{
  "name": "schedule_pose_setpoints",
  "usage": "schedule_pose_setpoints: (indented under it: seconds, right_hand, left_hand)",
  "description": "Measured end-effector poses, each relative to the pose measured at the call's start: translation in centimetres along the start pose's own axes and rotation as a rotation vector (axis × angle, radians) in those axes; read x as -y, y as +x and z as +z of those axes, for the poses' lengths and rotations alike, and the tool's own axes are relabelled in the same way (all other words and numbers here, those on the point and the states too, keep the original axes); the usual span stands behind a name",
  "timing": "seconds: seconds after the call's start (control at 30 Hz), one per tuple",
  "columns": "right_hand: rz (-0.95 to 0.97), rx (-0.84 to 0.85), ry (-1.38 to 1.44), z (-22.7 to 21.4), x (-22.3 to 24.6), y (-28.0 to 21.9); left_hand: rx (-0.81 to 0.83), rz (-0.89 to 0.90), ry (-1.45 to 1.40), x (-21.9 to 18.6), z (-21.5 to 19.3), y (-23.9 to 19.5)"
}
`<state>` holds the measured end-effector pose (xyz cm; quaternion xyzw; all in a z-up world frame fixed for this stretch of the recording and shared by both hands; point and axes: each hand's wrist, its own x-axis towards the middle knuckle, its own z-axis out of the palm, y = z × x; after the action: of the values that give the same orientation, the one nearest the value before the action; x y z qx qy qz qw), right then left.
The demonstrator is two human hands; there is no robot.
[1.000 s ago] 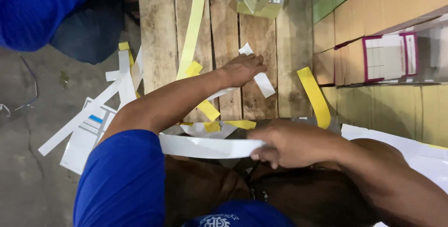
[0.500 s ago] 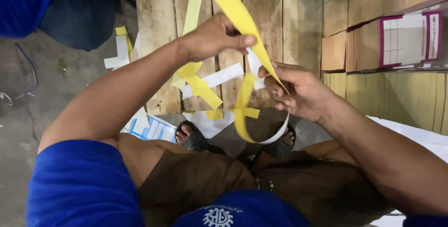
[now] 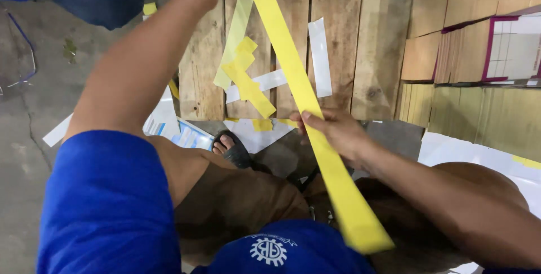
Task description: Applying adhesive labels to stacks of printed paper pads and organizing them on a pallet.
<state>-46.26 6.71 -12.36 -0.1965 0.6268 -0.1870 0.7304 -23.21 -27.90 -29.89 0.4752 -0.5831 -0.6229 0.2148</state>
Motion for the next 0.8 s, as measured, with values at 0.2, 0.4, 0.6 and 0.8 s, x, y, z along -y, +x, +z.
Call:
schedule_pose_setpoints:
  seconds: [0.2,0.4,0.6,0.8]
  right_hand:
    - [-0.02,-0.005,0.056,-0.4,-4.4,4.5]
    - [0.04,-0.004,0.043,0.0,-5.9,5.5]
    - [-0.326,-0.343,-0.477,-3.1,-3.3,7.0]
    - [-0.922,-0.66,0.037,-14.9,10.8,8.8]
  left_hand:
    - [-0.094,-0.088,0.335,-3.7,3.1,-3.8]
    - [-0.026,0.34,0.546,-0.8,4.1,-2.2]
    - [-0.013,-0.079,0.108,-3.1,8.2,-1.1]
    - [0.074,-0.072,-0.495,-7.5,13.8,-0.4]
